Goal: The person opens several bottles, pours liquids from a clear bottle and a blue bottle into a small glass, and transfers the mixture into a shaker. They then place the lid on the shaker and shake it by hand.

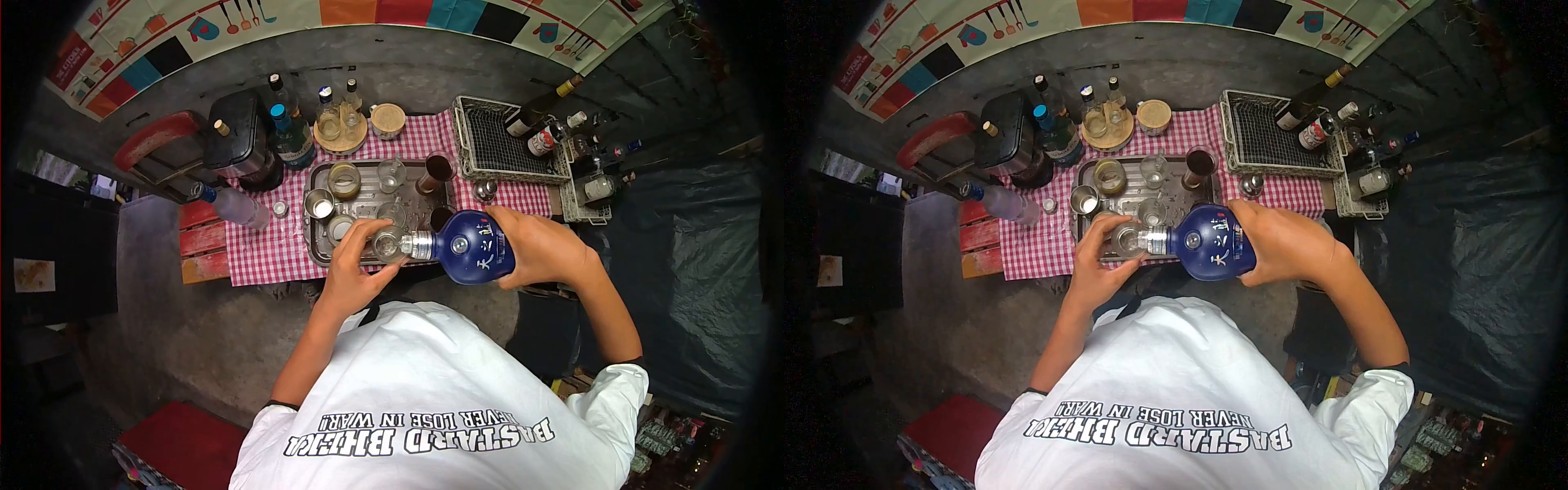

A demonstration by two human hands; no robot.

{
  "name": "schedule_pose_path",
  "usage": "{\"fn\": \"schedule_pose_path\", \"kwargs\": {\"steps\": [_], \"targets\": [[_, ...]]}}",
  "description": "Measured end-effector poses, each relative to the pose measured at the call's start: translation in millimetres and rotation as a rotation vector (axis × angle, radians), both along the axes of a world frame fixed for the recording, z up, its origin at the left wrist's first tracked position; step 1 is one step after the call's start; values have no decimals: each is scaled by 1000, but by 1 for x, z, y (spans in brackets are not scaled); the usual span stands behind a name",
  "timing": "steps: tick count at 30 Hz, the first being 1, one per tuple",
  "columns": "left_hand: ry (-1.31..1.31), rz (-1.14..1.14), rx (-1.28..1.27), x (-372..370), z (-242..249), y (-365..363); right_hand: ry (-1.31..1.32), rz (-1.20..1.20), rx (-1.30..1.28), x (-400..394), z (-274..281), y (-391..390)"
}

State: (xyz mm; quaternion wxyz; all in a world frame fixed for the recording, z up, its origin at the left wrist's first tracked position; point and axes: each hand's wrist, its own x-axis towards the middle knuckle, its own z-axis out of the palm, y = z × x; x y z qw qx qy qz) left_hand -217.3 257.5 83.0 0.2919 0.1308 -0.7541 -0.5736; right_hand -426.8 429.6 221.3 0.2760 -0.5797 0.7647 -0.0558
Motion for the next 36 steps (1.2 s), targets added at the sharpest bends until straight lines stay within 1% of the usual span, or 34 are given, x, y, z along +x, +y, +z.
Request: {"fn": "schedule_pose_path", "kwargs": {"steps": [6, 8, 18, 24, 27, 29, 30, 32, 34, 36], "targets": [[2, 4, 0, 1, 1, -1, -21, 4, -3, 0, -1, -2], [16, 12, -48, 2, 0, -2, -23, -3, 4, 1, 0, -2], [-11, 5, -2, 3, 3, -6, -18, -8, -35, 3, -2, -3], [10, -7, -30, 5, 6, -14, -39, -27, -82, 10, -8, -3], [18, -18, 38, 9, 8, -21, -60, -56, -115, 13, -22, -3], [-36, -51, 133, 13, 6, -26, -77, -91, -149, 17, -35, -3], [-39, -48, 131, 16, 6, -29, -81, -88, -150, 21, -39, -5], [8, -51, 342, 19, 8, -37, -175, -143, -220, 31, -45, -12], [-32, -60, 327, 28, 8, -50, -192, -167, -237, 42, -52, -20], [8, -60, 357, 37, 5, -62, -309, -272, -337, 54, -65, -28]]}}
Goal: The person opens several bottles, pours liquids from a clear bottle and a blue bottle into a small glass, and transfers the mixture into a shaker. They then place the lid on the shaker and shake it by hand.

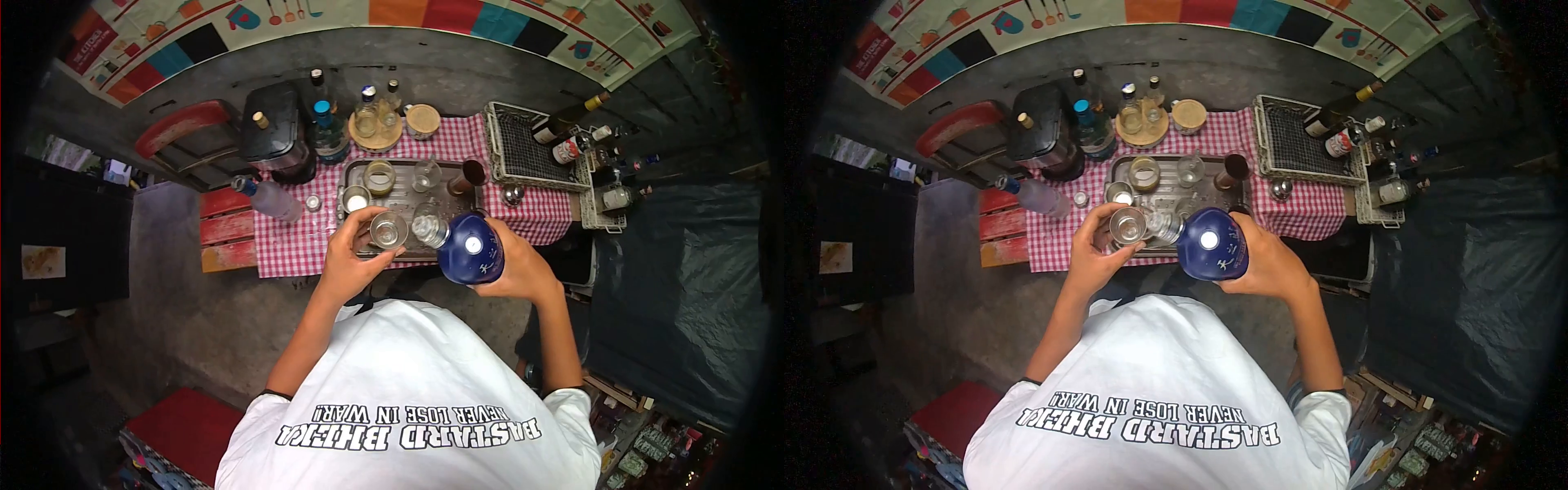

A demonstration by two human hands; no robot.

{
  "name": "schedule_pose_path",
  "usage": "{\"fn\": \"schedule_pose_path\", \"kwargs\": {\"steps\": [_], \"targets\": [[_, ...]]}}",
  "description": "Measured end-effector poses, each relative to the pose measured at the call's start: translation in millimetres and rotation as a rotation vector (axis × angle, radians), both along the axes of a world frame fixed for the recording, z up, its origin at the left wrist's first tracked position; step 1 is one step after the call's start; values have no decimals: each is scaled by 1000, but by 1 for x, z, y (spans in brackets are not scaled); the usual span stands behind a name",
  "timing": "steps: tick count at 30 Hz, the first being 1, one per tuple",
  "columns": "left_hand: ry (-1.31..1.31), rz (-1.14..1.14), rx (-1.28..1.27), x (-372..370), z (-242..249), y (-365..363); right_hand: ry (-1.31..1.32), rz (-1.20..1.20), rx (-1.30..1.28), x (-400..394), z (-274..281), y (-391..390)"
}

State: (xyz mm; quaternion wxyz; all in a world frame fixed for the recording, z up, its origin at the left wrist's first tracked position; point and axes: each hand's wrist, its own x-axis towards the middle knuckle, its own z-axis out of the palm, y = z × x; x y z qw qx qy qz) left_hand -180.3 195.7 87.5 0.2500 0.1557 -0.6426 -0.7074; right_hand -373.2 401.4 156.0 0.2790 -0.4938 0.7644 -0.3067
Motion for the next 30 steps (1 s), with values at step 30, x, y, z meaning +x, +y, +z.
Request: {"fn": "schedule_pose_path", "kwargs": {"steps": [30], "targets": [[-470, -88, -396, 7, -170, -128, -320, -707, -279, 117, -137, -44]]}}
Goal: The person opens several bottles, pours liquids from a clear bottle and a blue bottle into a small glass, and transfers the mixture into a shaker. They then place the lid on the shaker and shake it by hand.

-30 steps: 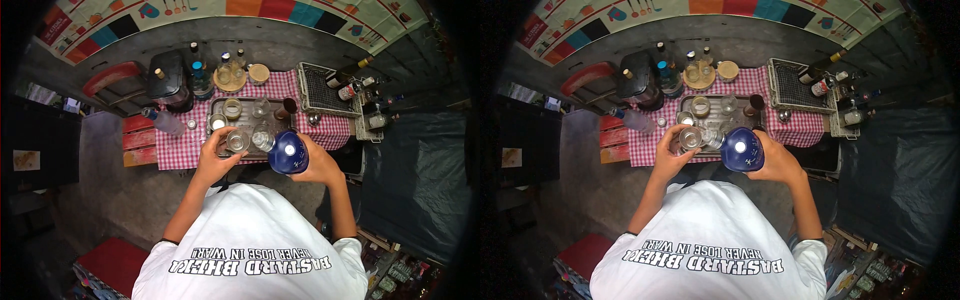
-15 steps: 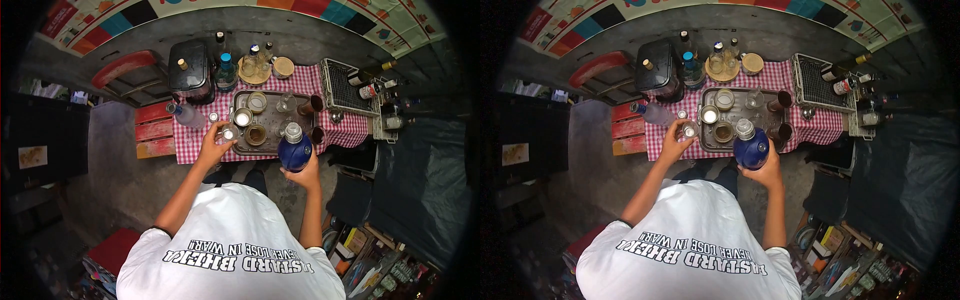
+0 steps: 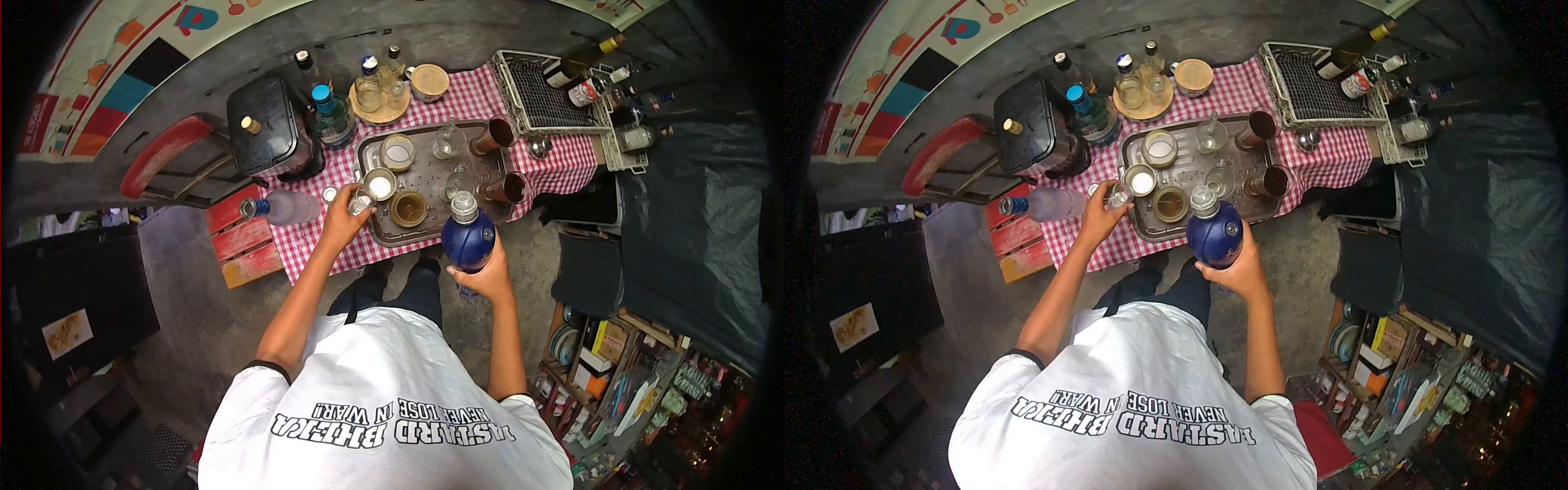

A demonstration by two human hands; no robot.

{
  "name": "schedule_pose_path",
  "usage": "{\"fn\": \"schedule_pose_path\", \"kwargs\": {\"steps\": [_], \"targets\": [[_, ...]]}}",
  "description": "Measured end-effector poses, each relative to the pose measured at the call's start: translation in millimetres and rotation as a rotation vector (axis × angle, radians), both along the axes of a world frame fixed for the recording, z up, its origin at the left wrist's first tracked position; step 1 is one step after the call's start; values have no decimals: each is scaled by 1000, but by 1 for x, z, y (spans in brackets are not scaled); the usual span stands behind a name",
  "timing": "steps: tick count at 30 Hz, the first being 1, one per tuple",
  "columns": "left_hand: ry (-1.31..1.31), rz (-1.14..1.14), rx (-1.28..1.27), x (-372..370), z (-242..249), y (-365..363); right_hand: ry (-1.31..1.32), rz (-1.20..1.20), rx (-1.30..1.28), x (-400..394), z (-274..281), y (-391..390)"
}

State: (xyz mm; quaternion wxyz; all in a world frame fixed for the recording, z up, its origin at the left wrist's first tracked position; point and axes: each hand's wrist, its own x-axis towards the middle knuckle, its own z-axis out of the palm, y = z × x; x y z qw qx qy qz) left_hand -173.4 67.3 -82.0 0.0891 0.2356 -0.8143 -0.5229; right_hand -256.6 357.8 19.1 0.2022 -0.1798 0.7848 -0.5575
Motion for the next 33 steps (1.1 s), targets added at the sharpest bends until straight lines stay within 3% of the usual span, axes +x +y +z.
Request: {"fn": "schedule_pose_path", "kwargs": {"steps": [10, 33], "targets": [[-78, -108, -217, -26, -3, -12, -52, 4, 28, 2, -9, 6], [-240, -228, -347, -48, -4, -9, -37, -46, 54, -3, -21, 14]]}}
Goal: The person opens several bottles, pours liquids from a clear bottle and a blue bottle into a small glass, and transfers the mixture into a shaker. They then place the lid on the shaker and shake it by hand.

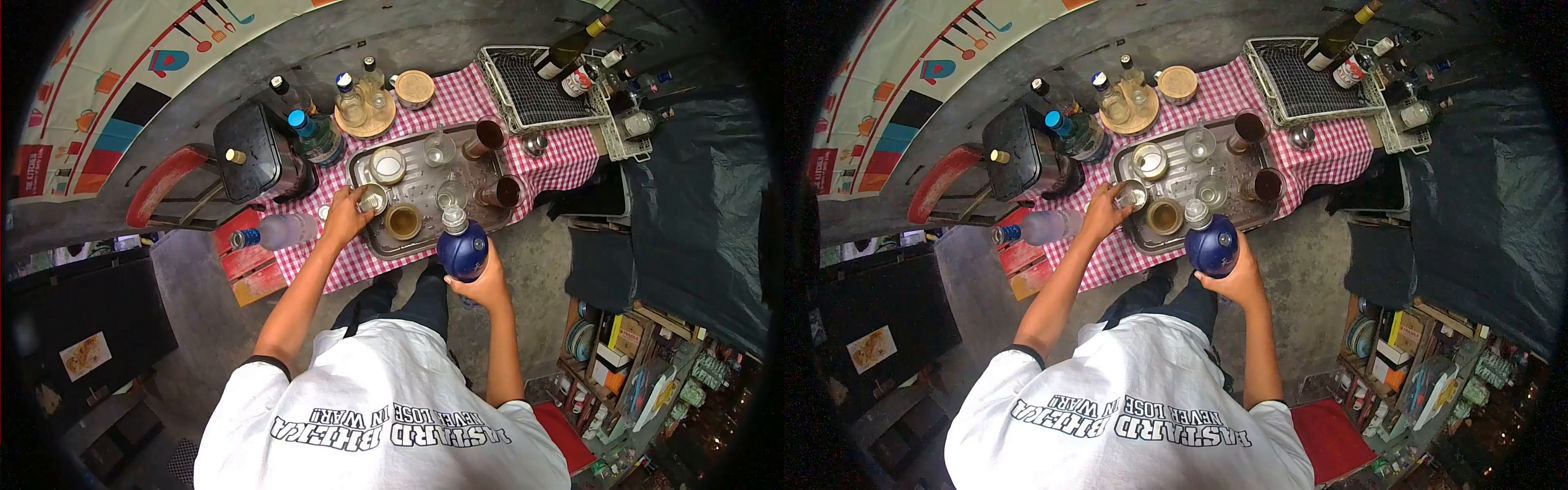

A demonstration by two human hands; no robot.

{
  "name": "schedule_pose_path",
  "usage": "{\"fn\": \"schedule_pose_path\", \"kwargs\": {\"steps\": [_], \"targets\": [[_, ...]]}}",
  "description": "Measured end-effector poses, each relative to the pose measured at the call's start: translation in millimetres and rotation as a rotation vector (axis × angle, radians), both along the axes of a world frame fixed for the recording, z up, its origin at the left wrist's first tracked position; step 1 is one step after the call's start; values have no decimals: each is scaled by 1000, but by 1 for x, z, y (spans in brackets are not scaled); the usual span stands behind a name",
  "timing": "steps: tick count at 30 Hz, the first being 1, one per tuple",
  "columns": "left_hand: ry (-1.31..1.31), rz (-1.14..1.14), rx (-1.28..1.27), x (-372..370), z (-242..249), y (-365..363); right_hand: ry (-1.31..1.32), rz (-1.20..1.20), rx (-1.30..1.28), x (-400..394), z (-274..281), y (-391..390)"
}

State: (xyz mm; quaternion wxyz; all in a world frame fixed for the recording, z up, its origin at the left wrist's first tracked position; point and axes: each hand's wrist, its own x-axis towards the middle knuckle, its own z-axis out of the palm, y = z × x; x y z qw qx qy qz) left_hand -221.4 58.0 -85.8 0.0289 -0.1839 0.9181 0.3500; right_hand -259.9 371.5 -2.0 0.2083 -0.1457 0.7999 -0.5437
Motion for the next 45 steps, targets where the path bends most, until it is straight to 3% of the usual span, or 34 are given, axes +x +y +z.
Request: {"fn": "schedule_pose_path", "kwargs": {"steps": [10, 15, 23, 25, 27, 29, 30, 33, 39, 41, 45], "targets": [[-31, 14, -60, 1, 14, 6, -6, 35, 12, -3, 1, -5], [85, 60, -128, 7, 17, 5, -37, 68, -27, -14, 12, -7], [250, 282, 28, 21, 57, 34, 115, 203, -44, -51, 33, -7], [318, 419, 273, 22, 64, 44, 130, 246, -37, -66, 42, -7], [367, 457, 324, 18, 79, 58, 162, 268, -99, -79, 43, -6], [592, 544, 687, 13, 86, 74, 116, 310, -180, -96, 48, -5], [596, 553, 718, 9, 102, 82, 58, 331, -255, -104, 51, -5], [721, 492, 763, -1, 133, 101, 32, 416, -304, -131, 59, -2], [778, 413, 749, -18, 175, 130, 118, 685, -195, -179, 130, 5], [782, 355, 690, -20, 187, 139, 179, 809, -21, -189, 148, 6], [784, 335, 643, -22, 199, 152, 362, 945, 75, -206, 172, 12]]}}
